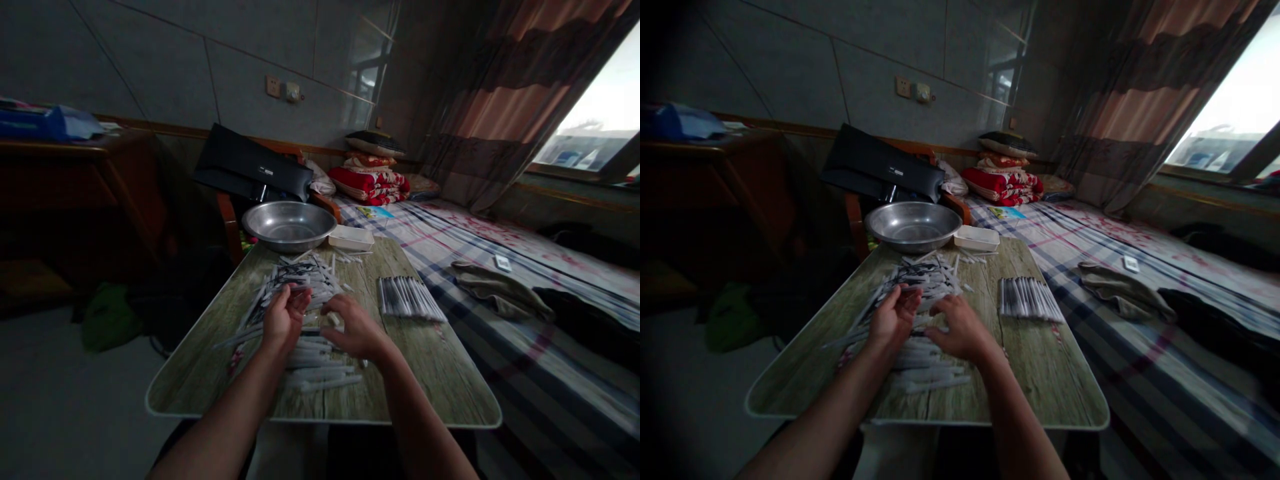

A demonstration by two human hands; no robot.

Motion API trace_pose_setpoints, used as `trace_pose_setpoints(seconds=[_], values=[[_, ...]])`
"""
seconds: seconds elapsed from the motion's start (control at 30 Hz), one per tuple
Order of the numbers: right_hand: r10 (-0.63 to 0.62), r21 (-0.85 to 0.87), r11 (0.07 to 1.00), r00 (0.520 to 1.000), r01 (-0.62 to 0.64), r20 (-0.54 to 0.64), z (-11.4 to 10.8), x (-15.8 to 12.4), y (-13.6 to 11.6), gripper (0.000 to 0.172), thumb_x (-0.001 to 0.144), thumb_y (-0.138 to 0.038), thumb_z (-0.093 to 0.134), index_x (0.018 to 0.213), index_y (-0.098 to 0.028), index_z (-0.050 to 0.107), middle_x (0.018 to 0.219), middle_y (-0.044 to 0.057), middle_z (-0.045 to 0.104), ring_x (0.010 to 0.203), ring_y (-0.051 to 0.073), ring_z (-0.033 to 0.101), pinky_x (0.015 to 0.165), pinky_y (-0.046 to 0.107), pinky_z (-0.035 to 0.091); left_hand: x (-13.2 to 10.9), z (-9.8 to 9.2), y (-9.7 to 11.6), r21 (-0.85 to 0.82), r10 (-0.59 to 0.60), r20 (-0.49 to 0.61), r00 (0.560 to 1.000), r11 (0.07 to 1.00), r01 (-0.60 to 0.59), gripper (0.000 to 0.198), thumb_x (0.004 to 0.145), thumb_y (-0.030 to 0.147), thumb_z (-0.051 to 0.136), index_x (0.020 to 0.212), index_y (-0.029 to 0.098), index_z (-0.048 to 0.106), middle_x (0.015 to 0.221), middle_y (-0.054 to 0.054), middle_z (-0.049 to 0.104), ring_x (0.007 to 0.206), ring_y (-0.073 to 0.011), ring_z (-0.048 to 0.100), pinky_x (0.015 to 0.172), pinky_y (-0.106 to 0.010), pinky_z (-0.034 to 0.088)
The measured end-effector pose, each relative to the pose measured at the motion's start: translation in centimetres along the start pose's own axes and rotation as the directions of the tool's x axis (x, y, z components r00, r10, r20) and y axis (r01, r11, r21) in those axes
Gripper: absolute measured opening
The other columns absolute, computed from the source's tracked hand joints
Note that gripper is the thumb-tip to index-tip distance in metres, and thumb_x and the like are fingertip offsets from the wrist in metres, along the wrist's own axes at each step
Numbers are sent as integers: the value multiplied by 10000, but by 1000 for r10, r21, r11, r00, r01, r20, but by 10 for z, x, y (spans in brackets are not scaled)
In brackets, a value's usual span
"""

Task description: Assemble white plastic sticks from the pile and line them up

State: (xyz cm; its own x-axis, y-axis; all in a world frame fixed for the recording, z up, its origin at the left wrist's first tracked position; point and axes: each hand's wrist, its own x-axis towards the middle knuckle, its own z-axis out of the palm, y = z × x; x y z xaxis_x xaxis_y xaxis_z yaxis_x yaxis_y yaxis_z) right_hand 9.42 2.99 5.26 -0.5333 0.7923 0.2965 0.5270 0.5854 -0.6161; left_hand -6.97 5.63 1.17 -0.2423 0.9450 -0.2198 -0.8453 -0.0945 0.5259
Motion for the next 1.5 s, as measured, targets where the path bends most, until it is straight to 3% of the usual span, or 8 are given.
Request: trace_pose_setpoints(seconds=[0.13,0.2,0.4,0.7,1.03,1.33,1.4,1.5], values=[[3,-283,958,987,43,158,25,-35,-22,703,672,-460,731,1289,-219,495,1334,125,461,1221,309,389,1005,490,339,-3,1,2,-11,-8,-8,1000,1000,8,98,854,173,543,814,128,620,667,-67,716,629,-163,710,594,-238,563],[11,-342,938,983,53,183,43,-50,-26,803,685,-532,704,1371,-227,418,1421,137,389,1300,338,308,1055,526,272,-4,1,2,-11,-10,-7,1000,1000,10,85,841,175,561,807,128,624,666,-66,717,633,-167,711,599,-243,564],[-28,-410,907,986,94,164,74,-60,-21,718,782,-523,635,1390,-226,394,1465,143,367,1348,345,271,1090,550,226,-4,0,0,-21,7,15,1000,1000,-6,85,834,181,571,804,129,631,674,-65,718,647,-169,713,611,-247,566],[-79,-516,849,993,112,85,81,-17,3,596,785,-465,664,1278,-180,489,1380,166,440,1293,346,325,1060,564,266,-1,-2,2,-19,4,6,1000,1000,-4,75,834,194,579,821,134,621,681,-66,718,650,-173,714,611,-248,565],[-132,-556,824,991,111,1,78,11,33,374,815,-356,651,1127,-168,569,1250,143,517,1214,294,371,1047,507,270,-1,-2,1,-6,5,9,1000,1000,-5,66,819,204,599,814,140,615,688,-59,718,638,-166,710,603,-247,559],[-73,-546,835,997,69,14,58,-2,19,483,745,-508,702,1085,-182,598,1242,127,533,1161,304,423,1000,477,321,0,-5,-2,3,1,11,1000,1000,-1,72,818,209,595,820,140,617,686,-55,717,648,-172,710,605,-253,560],[-21,-552,834,999,-2,-36,41,-12,21,407,784,-475,674,1078,-201,613,1268,119,524,1170,306,427,988,464,330,-1,-5,-3,-4,-6,2,1000,1000,6,75,824,203,584,813,137,618,672,-57,716,639,-171,709,598,-251,559],[187,-568,772,957,-284,-223,12,-33,38,213,847,-295,603,1032,-196,636,1217,130,558,1101,293,481,919,420,367,-2,-5,-5,0,-19,-7,1000,1000,19,75,822,197,583,807,134,621,665,-68,719,633,-177,709,593,-254,560]])
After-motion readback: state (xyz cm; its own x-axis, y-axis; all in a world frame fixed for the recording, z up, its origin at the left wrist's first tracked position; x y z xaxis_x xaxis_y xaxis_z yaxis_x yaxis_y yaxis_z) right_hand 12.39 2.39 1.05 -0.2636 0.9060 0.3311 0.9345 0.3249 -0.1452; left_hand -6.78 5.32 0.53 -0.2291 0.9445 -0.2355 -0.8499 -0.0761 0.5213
